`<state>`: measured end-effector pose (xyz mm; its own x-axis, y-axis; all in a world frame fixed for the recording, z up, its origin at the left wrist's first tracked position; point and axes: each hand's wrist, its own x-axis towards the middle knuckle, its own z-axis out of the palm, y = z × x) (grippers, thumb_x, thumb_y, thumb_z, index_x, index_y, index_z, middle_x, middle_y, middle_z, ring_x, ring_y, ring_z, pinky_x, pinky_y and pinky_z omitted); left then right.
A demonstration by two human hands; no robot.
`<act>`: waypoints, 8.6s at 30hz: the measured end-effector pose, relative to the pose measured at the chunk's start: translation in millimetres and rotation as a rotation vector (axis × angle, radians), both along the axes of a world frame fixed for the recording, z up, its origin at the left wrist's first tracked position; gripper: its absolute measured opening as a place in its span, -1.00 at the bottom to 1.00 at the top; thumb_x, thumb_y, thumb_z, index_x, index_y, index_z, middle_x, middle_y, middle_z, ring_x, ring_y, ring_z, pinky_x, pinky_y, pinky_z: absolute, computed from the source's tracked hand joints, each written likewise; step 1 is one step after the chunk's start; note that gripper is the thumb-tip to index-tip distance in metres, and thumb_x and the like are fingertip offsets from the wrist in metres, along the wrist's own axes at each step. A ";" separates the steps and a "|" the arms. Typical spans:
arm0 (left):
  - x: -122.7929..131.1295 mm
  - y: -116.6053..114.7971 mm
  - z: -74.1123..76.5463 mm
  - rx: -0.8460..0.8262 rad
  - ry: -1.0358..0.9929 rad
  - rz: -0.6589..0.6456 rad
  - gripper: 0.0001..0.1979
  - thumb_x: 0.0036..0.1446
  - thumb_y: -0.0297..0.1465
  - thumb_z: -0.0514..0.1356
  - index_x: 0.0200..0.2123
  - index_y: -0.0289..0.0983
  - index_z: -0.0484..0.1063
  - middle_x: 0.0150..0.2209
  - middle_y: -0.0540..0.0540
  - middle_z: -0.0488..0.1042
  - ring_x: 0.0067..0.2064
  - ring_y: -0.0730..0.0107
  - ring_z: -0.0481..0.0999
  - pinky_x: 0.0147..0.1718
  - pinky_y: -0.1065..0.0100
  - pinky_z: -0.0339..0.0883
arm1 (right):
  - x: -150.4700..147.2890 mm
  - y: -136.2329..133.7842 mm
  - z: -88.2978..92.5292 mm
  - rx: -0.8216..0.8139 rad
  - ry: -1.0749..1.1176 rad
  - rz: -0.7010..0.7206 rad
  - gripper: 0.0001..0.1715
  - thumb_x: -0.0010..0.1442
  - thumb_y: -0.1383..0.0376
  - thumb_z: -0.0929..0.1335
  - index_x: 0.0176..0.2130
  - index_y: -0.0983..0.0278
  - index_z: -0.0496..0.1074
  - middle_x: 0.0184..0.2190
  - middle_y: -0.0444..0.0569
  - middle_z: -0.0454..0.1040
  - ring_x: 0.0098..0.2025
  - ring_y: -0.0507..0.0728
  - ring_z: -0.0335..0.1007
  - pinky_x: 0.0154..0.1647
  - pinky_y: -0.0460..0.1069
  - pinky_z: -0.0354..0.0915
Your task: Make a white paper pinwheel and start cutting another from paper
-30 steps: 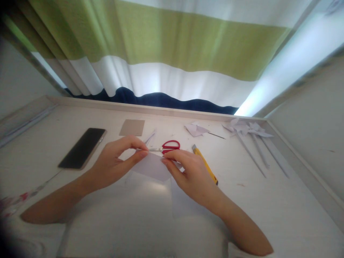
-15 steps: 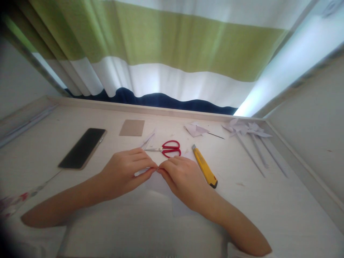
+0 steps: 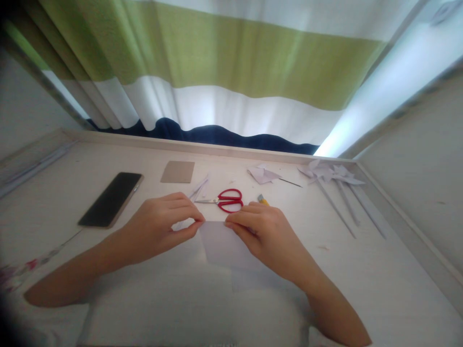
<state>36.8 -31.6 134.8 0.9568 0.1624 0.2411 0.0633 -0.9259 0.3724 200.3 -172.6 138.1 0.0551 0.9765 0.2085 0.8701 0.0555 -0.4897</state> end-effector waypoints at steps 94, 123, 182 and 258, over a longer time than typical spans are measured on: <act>-31.7 -18.1 -97.6 -1.732 0.278 0.135 -0.72 -0.13 -0.41 0.24 -0.25 -0.32 0.41 -0.38 -0.07 0.51 -0.41 0.40 0.48 -0.48 0.48 0.30 | -16.2 -46.2 -117.5 -0.011 0.561 -0.221 -0.58 0.15 0.06 0.15 -0.52 0.29 0.29 -0.64 -0.13 0.27 -0.60 0.00 0.16 -0.63 -0.10 0.11; -19.0 -13.5 -47.4 -0.439 0.369 -0.255 -0.74 0.16 -0.39 -0.08 -0.45 -0.29 0.35 -0.53 -0.02 0.36 -0.47 0.40 0.34 -0.48 0.46 0.13 | -32.2 3.4 -45.7 -0.352 -0.112 0.232 -0.79 0.17 0.26 0.16 -0.37 0.23 0.33 -0.52 -0.10 0.39 -0.43 0.06 0.28 -0.43 -0.06 0.09; -17.0 5.6 -63.3 0.169 0.349 -0.006 -0.63 0.21 -0.22 -0.22 -0.50 -0.24 0.19 -0.65 0.01 0.25 -0.58 0.38 0.29 -0.58 0.41 -0.10 | 4.7 18.9 -58.8 -0.314 -0.043 0.201 -0.67 0.20 0.13 0.13 -0.45 0.26 0.26 -0.60 -0.20 0.26 -0.53 -0.04 0.16 -0.50 -0.11 0.04; -13.4 8.1 -60.2 0.035 0.430 0.025 -0.63 0.22 -0.25 -0.22 -0.48 -0.26 0.24 -0.63 -0.01 0.30 -0.56 0.40 0.35 -0.55 0.40 0.07 | 13.3 29.3 -71.7 -0.312 -0.039 0.240 -0.68 0.22 0.17 0.09 -0.49 0.26 0.16 -0.57 -0.17 0.21 -0.50 -0.01 0.15 -0.47 -0.08 0.02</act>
<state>23.4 -23.5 74.6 0.9671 0.1860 -0.1734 0.2290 -0.9336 0.2757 213.5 -143.3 66.5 -0.1842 0.9775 -0.1025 0.8690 0.1132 -0.4817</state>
